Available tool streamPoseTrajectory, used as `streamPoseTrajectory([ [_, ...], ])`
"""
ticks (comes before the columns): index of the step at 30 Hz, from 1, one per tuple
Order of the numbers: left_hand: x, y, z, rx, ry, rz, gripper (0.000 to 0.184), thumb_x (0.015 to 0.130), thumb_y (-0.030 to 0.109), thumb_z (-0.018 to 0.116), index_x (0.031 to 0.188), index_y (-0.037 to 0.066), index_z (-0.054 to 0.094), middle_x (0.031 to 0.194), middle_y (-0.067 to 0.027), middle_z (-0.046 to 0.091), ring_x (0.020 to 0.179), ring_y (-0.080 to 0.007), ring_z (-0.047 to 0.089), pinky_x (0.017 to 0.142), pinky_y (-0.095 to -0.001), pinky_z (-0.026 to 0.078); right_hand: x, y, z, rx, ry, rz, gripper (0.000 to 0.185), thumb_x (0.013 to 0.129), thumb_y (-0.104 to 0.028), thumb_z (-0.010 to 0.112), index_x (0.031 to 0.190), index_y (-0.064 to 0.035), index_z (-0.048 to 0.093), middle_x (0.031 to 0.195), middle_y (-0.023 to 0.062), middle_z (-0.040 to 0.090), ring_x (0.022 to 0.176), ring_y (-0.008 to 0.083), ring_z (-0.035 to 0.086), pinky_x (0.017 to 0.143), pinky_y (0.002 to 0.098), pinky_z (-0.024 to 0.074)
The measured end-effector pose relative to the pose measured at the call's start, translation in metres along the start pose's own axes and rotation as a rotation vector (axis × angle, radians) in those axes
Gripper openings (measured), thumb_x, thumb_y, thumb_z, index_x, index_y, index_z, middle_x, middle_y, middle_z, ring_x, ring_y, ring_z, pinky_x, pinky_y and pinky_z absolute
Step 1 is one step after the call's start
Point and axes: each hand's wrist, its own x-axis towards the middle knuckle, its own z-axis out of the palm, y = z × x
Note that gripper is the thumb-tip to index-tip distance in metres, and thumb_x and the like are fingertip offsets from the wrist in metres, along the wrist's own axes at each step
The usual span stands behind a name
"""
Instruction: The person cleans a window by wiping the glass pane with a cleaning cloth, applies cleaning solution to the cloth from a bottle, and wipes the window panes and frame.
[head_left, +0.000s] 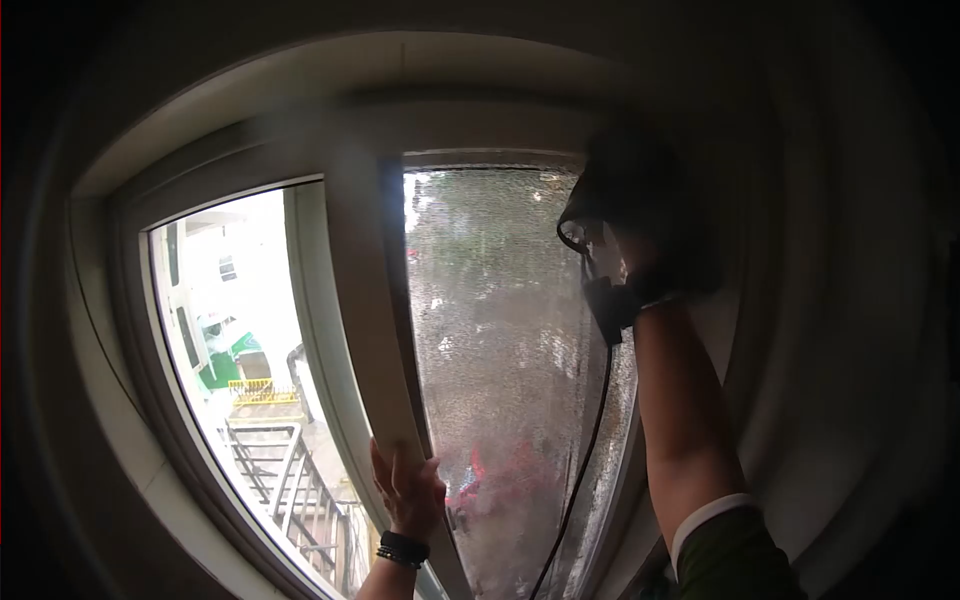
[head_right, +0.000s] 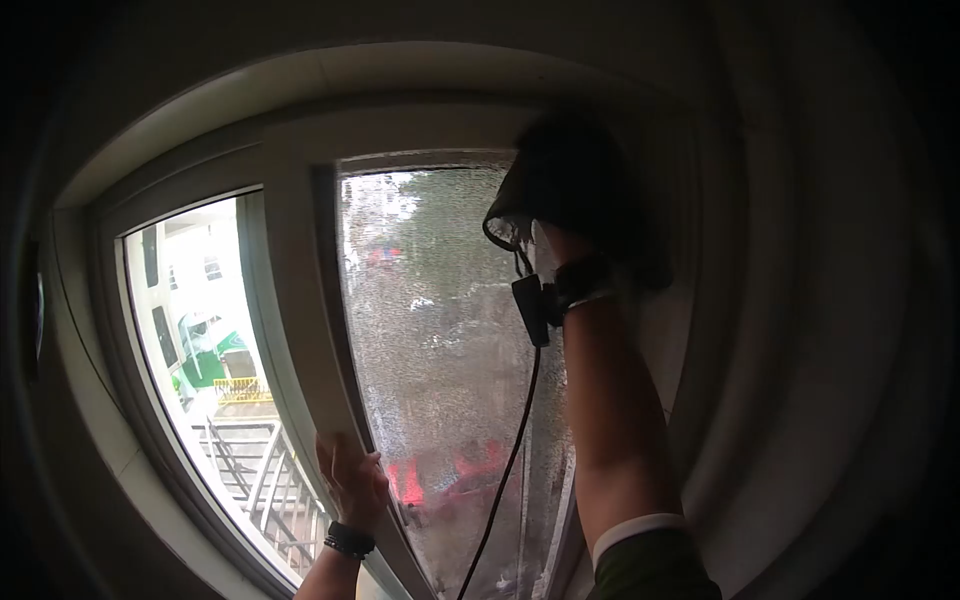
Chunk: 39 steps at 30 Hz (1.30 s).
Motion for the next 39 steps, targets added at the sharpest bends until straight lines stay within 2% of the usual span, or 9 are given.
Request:
streamPoseTrajectory([
  [15, 0.001, -0.003, -0.002, -0.013, -0.038, 0.011, 0.033, 0.07, 0.015, 0.068, 0.102, 0.021, 0.061, 0.14, -0.0117, 0.037, 0.135, -0.0473, 0.025, 0.103, -0.0598, 0.03, 0.053, -0.163, 0.069, 0.478, -0.1, 0.152, 0.013, 0.093, -0.018, 0.054, 0.102, -0.0081, 0.053, 0.096, 0.0053, 0.057, 0.086, 0.0147, 0.056, 0.074, 0.0293, 0.0481],
  [17, 0.004, 0.0, -0.007, -0.01, -0.034, 0.012, 0.033, 0.07, 0.007, 0.066, 0.099, 0.021, 0.061, 0.142, -0.0122, 0.034, 0.134, -0.0473, 0.027, 0.104, -0.0575, 0.031, 0.052, -0.158, 0.065, 0.629, -0.118, 0.218, 0.015, 0.093, -0.018, 0.054, 0.104, -0.0078, 0.053, 0.098, 0.0057, 0.057, 0.088, 0.0152, 0.056, 0.075, 0.0296, 0.0479],
  [18, -0.002, -0.004, 0.001, 0.021, -0.039, 0.014, 0.03, 0.071, 0.02, 0.069, 0.1, 0.021, 0.063, 0.14, -0.0104, 0.038, 0.135, -0.0453, 0.025, 0.103, -0.0604, 0.03, 0.048, -0.154, 0.062, 0.71, -0.126, 0.249, 0.016, 0.093, -0.018, 0.054, 0.105, -0.0077, 0.052, 0.098, 0.0059, 0.057, 0.088, 0.0154, 0.056, 0.076, 0.0298, 0.0479],
  [25, 0.003, -0.005, -0.002, -0.033, -0.019, 0.032, 0.025, 0.074, 0.019, 0.07, 0.099, 0.02, 0.065, 0.143, -0.0087, 0.036, 0.133, -0.0444, 0.028, 0.101, -0.0575, 0.033, -0.042, -0.17, 0.027, 1.586, -0.312, 0.475, 0.021, 0.093, -0.019, 0.054, 0.11, -0.0068, 0.05, 0.104, 0.0074, 0.055, 0.093, 0.017, 0.055, 0.08, 0.0311, 0.0474],
  [29, 0.008, -0.009, -0.021, -0.054, -0.106, 0.061, 0.034, 0.077, 0.021, 0.068, 0.111, 0.02, 0.06, 0.145, -0.0124, 0.031, 0.138, -0.0405, 0.022, 0.106, -0.0598, 0.025, -0.04, -0.196, 0.009, 1.941, -0.348, 0.49, 0.024, 0.093, -0.019, 0.054, 0.113, -0.0062, 0.049, 0.107, 0.0083, 0.055, 0.096, 0.0179, 0.055, 0.082, 0.0318, 0.0472],
  [32, 0.0, -0.027, -0.074, -0.183, -0.24, 0.095, 0.037, 0.081, 0.025, 0.068, 0.116, 0.017, 0.059, 0.139, -0.0125, 0.039, 0.132, -0.0339, 0.035, 0.104, -0.0544, 0.029, -0.03, -0.219, 0.003, 2.112, -0.358, 0.473, 0.027, 0.093, -0.02, 0.054, 0.115, -0.0058, 0.048, 0.109, 0.0089, 0.054, 0.098, 0.0186, 0.055, 0.083, 0.0323, 0.047],
  [35, -0.002, -0.064, -0.128, -0.324, -0.189, -0.237, 0.037, 0.085, 0.024, 0.065, 0.119, 0.012, 0.057, 0.123, -0.0125, 0.053, 0.116, -0.0292, 0.05, 0.097, -0.0453, 0.037, -0.024, -0.237, -0.001, 2.179, -0.369, 0.466, 0.029, 0.093, -0.02, 0.054, 0.117, -0.0054, 0.047, 0.111, 0.0096, 0.054, 0.1, 0.0193, 0.054, 0.085, 0.0328, 0.0468],
  [37, 0.027, -0.096, -0.167, -0.361, 0.004, -0.435, 0.031, 0.088, 0.02, 0.062, 0.117, 0.01, 0.058, 0.099, -0.0079, 0.061, 0.091, -0.0248, 0.057, 0.083, -0.0377, 0.044, -0.025, -0.244, -0.003, 2.237, -0.37, 0.453, 0.031, 0.093, -0.021, 0.054, 0.119, -0.0052, 0.047, 0.113, 0.01, 0.053, 0.102, 0.0197, 0.054, 0.086, 0.0332, 0.0466],
  [39, 0.071, -0.126, -0.217, -0.418, 0.161, -0.58, 0.028, 0.091, 0.015, 0.058, 0.117, 0.008, 0.058, 0.089, -0.0049, 0.061, 0.083, -0.0164, 0.057, 0.078, -0.0306, 0.045, -0.024, -0.25, -0.005, 2.269, -0.375, 0.445, 0.032, 0.093, -0.021, 0.054, 0.12, -0.0049, 0.046, 0.114, 0.0104, 0.053, 0.103, 0.0202, 0.054, 0.087, 0.0335, 0.0465],
])
